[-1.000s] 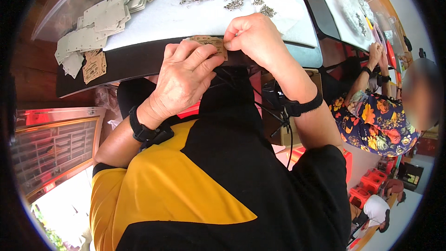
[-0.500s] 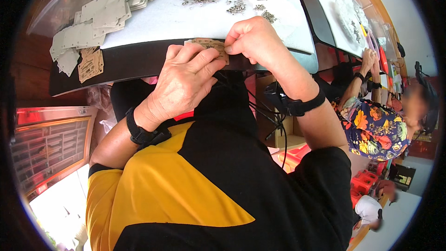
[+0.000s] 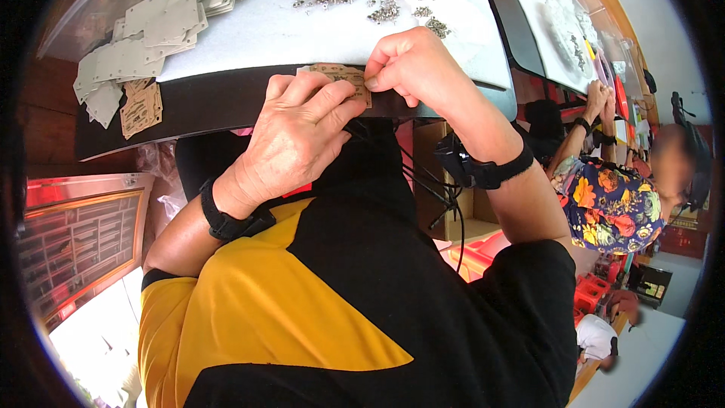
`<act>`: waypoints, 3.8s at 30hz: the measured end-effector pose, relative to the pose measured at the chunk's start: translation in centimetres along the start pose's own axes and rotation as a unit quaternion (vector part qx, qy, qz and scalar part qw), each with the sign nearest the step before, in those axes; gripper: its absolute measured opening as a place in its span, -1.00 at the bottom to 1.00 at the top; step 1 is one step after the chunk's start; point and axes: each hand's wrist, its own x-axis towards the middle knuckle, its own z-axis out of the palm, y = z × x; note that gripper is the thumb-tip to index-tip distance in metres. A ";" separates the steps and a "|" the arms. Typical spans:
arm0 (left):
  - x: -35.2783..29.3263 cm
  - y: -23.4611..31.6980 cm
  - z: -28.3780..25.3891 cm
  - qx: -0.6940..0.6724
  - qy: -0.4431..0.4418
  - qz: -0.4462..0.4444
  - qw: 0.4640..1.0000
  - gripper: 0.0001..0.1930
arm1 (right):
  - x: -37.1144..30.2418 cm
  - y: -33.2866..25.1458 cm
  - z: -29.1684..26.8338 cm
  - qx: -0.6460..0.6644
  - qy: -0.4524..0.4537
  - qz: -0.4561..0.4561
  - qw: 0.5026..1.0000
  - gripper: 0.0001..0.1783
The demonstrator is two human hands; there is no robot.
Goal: Assembling small metal rivets and labels onto shoe components.
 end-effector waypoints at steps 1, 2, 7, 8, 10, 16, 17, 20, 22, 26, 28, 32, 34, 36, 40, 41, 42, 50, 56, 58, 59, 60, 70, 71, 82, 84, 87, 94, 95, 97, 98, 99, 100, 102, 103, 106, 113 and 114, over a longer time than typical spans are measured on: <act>0.0 0.0 0.0 -0.001 -0.004 -0.001 1.000 -0.50 | 0.1 0.0 -0.1 0.000 0.000 0.001 1.000 -0.93; 0.0 0.1 0.0 -0.002 -0.009 -0.003 1.000 -0.50 | 0.2 0.1 -0.2 0.013 -0.007 0.012 1.000 -0.92; 0.2 0.1 -0.2 -0.001 -0.016 -0.002 1.000 -0.49 | 0.6 -0.8 -0.4 0.030 -0.025 0.037 0.999 -0.93; 0.2 0.2 -0.2 0.001 -0.013 -0.002 1.000 -0.49 | 0.7 -1.0 -0.5 0.027 -0.035 0.042 0.998 -0.93; 0.2 0.2 -0.2 -0.005 -0.014 0.000 1.000 -0.48 | 0.8 -1.1 -0.6 0.027 -0.042 0.043 0.998 -0.94; 0.5 0.3 -0.5 -0.014 -0.021 -0.003 1.000 -0.50 | 1.3 -1.2 -0.5 -0.031 -0.056 0.031 0.997 -0.92; 0.5 0.3 -0.6 -0.019 -0.017 -0.003 1.000 -0.51 | 1.3 -1.1 -0.5 -0.031 -0.054 0.025 0.998 -0.92; 0.5 0.4 -0.8 -0.034 -0.008 -0.003 0.999 -0.54 | 0.9 -0.9 -0.7 -0.053 -0.080 0.016 0.995 -0.91; 0.4 0.4 -1.0 -0.029 -0.003 0.004 1.000 -0.55 | 0.5 -1.7 -0.3 -0.070 -0.049 0.005 0.996 -0.93; 0.4 0.3 -1.5 -0.027 0.033 0.022 0.999 -0.61 | 2.6 -3.0 0.5 -0.179 0.079 -0.109 0.975 -0.94; 0.6 0.2 -1.9 -0.028 0.055 0.034 0.997 -0.62 | 4.5 -3.6 0.6 -0.296 0.173 -0.209 0.916 -0.84; 0.2 -0.4 -2.2 -0.001 0.045 -0.001 0.999 -0.68 | 7.7 -5.7 2.0 -0.377 0.177 -0.215 0.884 -0.78; -0.1 -0.8 -2.0 0.003 0.034 -0.005 0.999 -0.70 | 8.4 -5.9 3.0 -0.388 0.153 -0.221 0.881 -0.80; -0.2 -0.7 -1.8 -0.008 0.055 0.001 0.998 -0.70 | 8.7 -6.0 3.2 -0.401 0.130 -0.225 0.878 -0.81; -0.6 -1.1 -1.5 -0.021 0.073 -0.003 0.997 -0.70 | 8.1 -6.5 2.9 -0.379 0.110 -0.221 0.892 -0.86; -0.6 -1.1 -1.5 -0.022 0.075 -0.005 0.997 -0.70 | 8.1 -6.6 2.9 -0.358 0.122 -0.223 0.898 -0.88; -0.7 -1.1 -1.5 -0.024 0.078 -0.007 0.997 -0.71 | 8.3 -6.8 3.1 -0.361 0.120 -0.222 0.898 -0.88; -0.8 -1.4 -1.4 -0.054 0.110 -0.005 0.992 -0.75 | 8.4 -6.1 2.0 -0.395 0.086 -0.200 0.892 -0.89; -0.9 -1.6 -1.2 -0.060 0.107 0.000 0.992 -0.78 | 8.9 -6.3 1.9 -0.363 0.127 -0.214 0.898 -0.90; -1.0 -1.6 -1.0 -0.066 0.122 -0.001 0.990 -0.79 | 9.6 -5.7 2.7 -0.362 0.131 -0.222 0.896 -0.90; -1.0 -1.6 -1.0 -0.066 0.122 -0.002 0.990 -0.79 | 9.7 -5.5 2.9 -0.361 0.135 -0.230 0.894 -0.89; -1.0 -1.6 -1.1 -0.063 0.118 -0.001 0.991 -0.80 | 9.7 -5.4 2.8 -0.361 0.134 -0.230 0.894 -0.89; -1.1 -1.5 -1.2 -0.055 0.103 -0.011 0.993 -0.80 | 7.5 -5.7 1.2 -0.371 0.109 -0.183 0.904 -0.91; -1.0 -1.5 -1.2 -0.057 0.102 -0.010 0.993 -0.80 | 7.6 -5.8 1.5 -0.356 0.119 -0.201 0.905 -0.91; -1.1 -1.5 -1.1 -0.069 0.121 -0.010 0.990 -0.81 | 9.4 -5.6 2.5 -0.376 0.122 -0.216 0.893 -0.90; -1.1 -1.6 -0.9 -0.069 0.125 -0.012 0.990 -0.80 | 9.6 -5.4 2.7 -0.375 0.115 -0.218 0.894 -0.89; -1.3 -1.8 -0.6 -0.077 0.139 -0.013 0.987 -0.78 | 10.0 -5.4 2.8 -0.395 0.124 -0.222 0.883 -0.89; -1.5 -1.9 -1.2 -0.094 0.167 -0.011 0.981 -0.77 | 8.9 -5.4 0.8 -0.348 0.128 -0.199 0.907 -0.89; -1.6 -1.8 -1.4 -0.095 0.166 -0.011 0.981 -0.77 | 8.5 -5.5 0.6 -0.333 0.141 -0.188 0.913 -0.89; -1.7 -1.7 -1.7 -0.069 0.163 -0.027 0.984 -0.78 | 8.6 -5.2 0.6 -0.325 0.125 -0.186 0.919 -0.91; -1.7 -1.7 -1.6 -0.070 0.171 -0.027 0.982 -0.79 | 8.6 -5.0 0.6 -0.317 0.109 -0.186 0.924 -0.92; -1.7 -1.7 -1.6 -0.072 0.170 -0.026 0.982 -0.79 | 8.7 -4.7 0.7 -0.317 0.111 -0.184 0.924 -0.92; -1.7 -1.6 -1.6 -0.069 0.167 -0.027 0.983 -0.79 | 8.8 -4.4 1.0 -0.320 0.108 -0.186 0.923 -0.92; -1.7 -1.5 -1.8 -0.066 0.164 -0.027 0.984 -0.78 | 8.8 -4.1 1.3 -0.321 0.106 -0.188 0.922 -0.92; -1.7 -1.5 -2.0 -0.056 0.159 -0.027 0.985 -0.79 | 8.5 -4.2 1.6 -0.339 0.113 -0.196 0.913 -0.92; -2.0 -1.7 -2.3 -0.040 0.153 -0.025 0.987 -0.79 | 8.1 -4.8 1.8 -0.397 0.120 -0.212 0.885 -0.92; -2.2 -1.9 -2.1 -0.032 0.130 -0.030 0.991 -0.80 | 7.4 -5.2 2.0 -0.473 0.118 -0.223 0.844 -0.91; -2.2 -1.9 -2.1 -0.029 0.129 -0.034 0.991 -0.80 | 7.0 -5.0 2.1 -0.473 0.118 -0.221 0.845 -0.91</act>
